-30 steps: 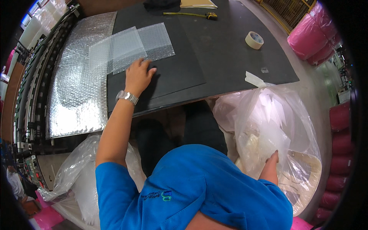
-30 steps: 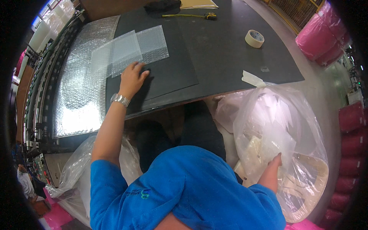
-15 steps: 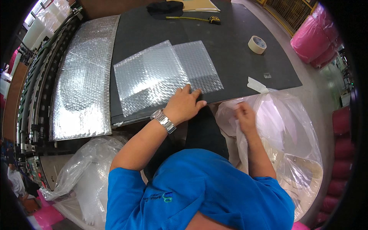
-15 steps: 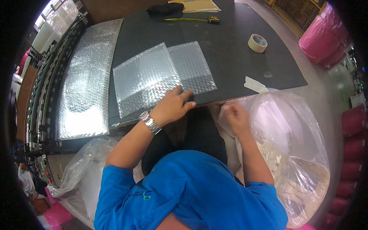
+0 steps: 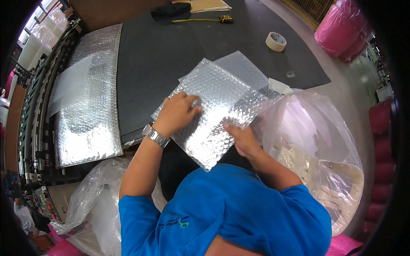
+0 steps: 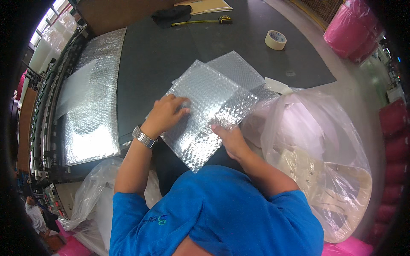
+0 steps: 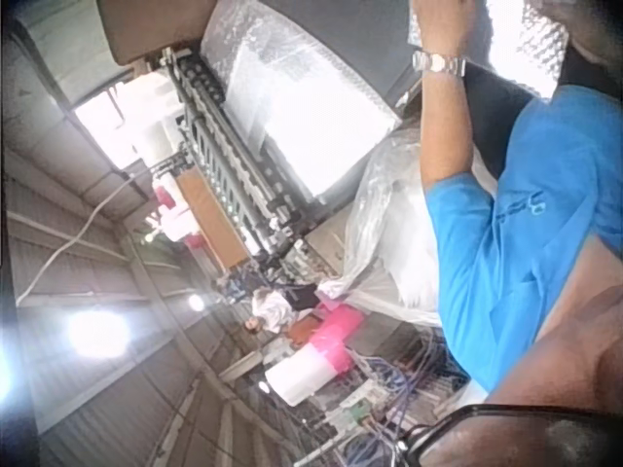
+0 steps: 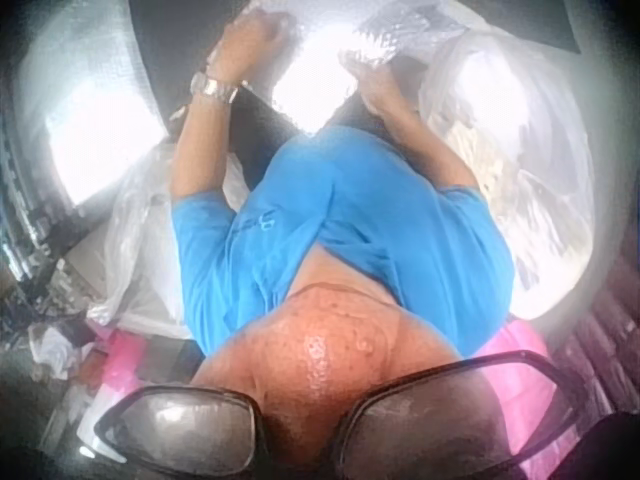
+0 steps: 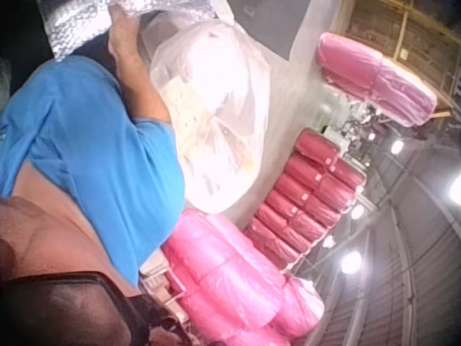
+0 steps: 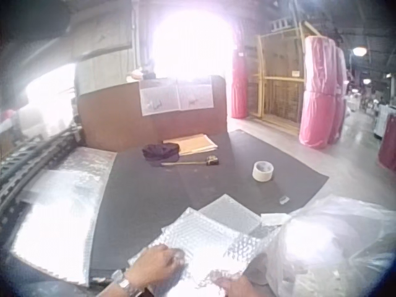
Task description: The person sits at a table and repeatedly picks up sheets of bubble wrap, aligns them, and stacks them into a pile. Another person occasionally walks by in the background.
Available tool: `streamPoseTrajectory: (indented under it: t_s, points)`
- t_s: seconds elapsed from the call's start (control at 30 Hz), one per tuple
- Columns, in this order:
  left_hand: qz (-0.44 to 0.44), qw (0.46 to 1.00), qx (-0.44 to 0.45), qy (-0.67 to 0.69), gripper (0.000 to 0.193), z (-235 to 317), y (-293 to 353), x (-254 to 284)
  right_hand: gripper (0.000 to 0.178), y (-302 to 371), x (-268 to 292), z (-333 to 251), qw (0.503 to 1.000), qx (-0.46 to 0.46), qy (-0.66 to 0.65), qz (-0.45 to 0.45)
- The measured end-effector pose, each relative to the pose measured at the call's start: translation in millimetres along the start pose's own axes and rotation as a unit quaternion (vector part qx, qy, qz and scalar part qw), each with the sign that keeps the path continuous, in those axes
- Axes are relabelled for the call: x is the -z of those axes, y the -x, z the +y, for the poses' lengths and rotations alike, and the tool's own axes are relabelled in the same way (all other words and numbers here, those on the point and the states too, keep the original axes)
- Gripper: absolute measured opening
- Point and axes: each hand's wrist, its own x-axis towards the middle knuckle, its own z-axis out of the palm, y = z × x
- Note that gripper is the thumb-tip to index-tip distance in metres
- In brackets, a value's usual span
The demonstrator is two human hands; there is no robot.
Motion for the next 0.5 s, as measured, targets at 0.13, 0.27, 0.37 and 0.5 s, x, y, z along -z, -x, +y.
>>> streamPoseTrajectory:
  t_s: [0.13, 0.27, 0.37, 0.5]
  points:
    - [0.372, 0.924, -0.077, 0.035, 0.083, -38.7, -8.7, 14.3, 0.023, -10.6, -1.9, -70.6, 0.939, 0.118, 0.298, -0.123]
    - [0.343, 0.864, -0.138, 0.343, 0.110, -36.9, 12.0, 53.8, 0.017, -21.2, -31.2, -151.3, 0.702, 0.388, 0.561, -0.205]
    - [0.386, 0.806, -0.178, 0.412, 0.123, -32.1, 25.1, 62.9, 0.016, -25.9, -46.1, -173.7, 0.743, 0.394, 0.494, -0.221]
    - [0.377, 0.796, -0.195, 0.431, 0.128, -40.7, 34.2, 57.2, 0.014, -55.1, -39.5, -181.9, 0.665, 0.408, 0.528, -0.336]
